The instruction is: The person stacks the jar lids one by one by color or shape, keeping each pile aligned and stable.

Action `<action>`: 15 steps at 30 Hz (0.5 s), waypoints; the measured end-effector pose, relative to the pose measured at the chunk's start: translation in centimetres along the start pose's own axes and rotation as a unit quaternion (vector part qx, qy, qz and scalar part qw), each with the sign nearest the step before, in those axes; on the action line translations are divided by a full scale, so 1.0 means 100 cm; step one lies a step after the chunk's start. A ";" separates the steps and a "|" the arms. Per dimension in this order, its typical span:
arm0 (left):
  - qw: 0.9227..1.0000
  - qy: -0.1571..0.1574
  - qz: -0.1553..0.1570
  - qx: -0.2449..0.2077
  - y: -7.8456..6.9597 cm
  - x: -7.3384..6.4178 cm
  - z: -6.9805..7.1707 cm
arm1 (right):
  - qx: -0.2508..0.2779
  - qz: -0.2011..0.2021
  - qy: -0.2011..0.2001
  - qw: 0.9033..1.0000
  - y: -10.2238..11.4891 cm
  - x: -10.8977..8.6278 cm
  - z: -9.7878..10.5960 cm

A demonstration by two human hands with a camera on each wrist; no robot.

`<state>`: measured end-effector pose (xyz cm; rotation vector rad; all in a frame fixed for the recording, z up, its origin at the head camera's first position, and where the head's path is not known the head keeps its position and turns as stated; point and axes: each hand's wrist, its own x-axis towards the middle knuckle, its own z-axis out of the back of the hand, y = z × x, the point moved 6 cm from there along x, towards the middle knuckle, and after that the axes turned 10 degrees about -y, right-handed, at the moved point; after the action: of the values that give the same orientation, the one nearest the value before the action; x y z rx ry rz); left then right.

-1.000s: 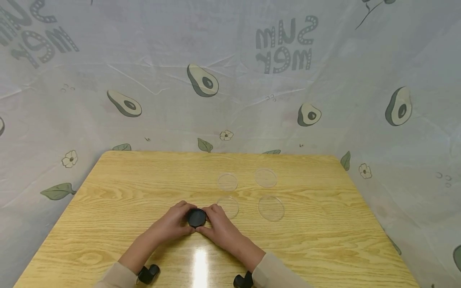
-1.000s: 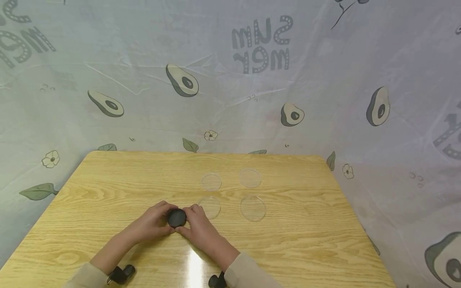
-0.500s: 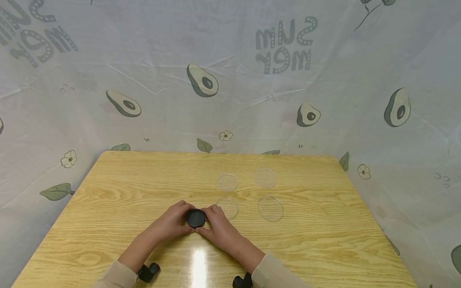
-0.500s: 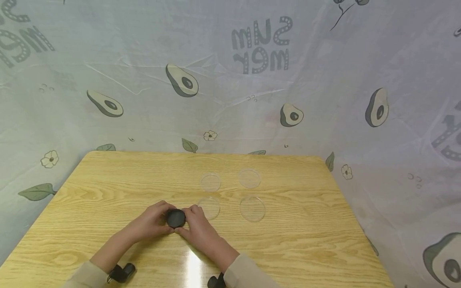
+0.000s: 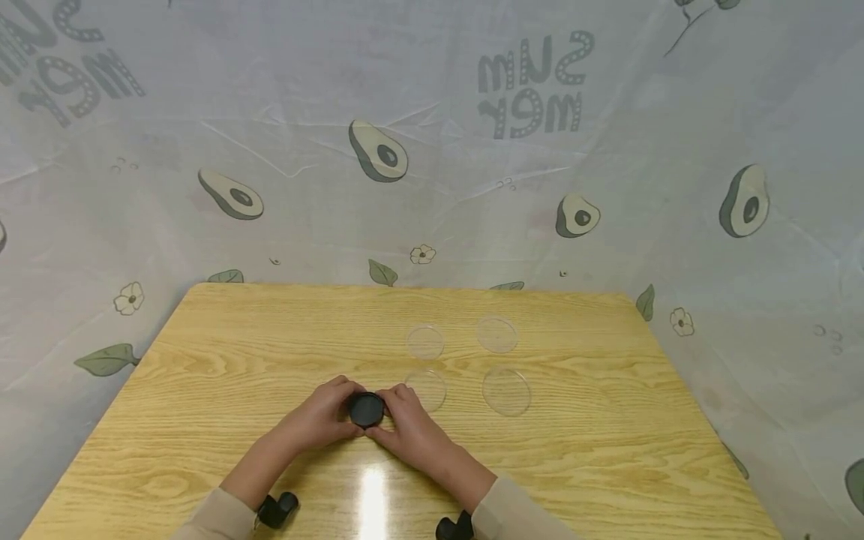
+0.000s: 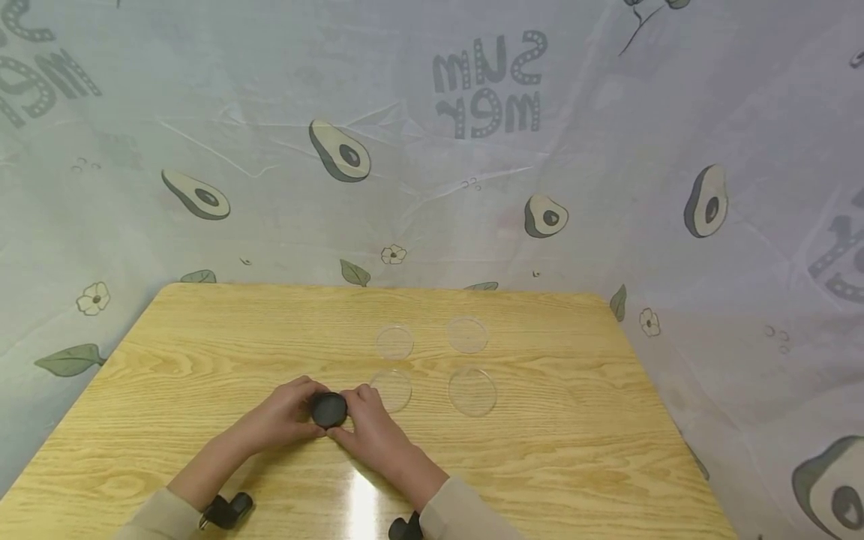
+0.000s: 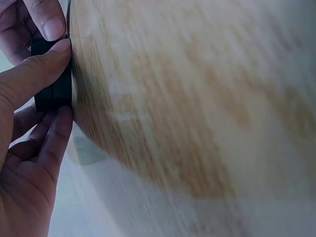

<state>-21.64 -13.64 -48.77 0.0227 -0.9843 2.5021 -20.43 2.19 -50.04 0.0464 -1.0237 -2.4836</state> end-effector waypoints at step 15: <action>1.000 0.000 0.006 0.009 -0.001 0.000 0.001 | -0.014 -0.004 0.012 1.000 0.001 -0.002 0.003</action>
<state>-21.62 -13.67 -48.65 0.0225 -0.9646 2.5216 -20.24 2.39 -49.80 0.0701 -0.9802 -2.4982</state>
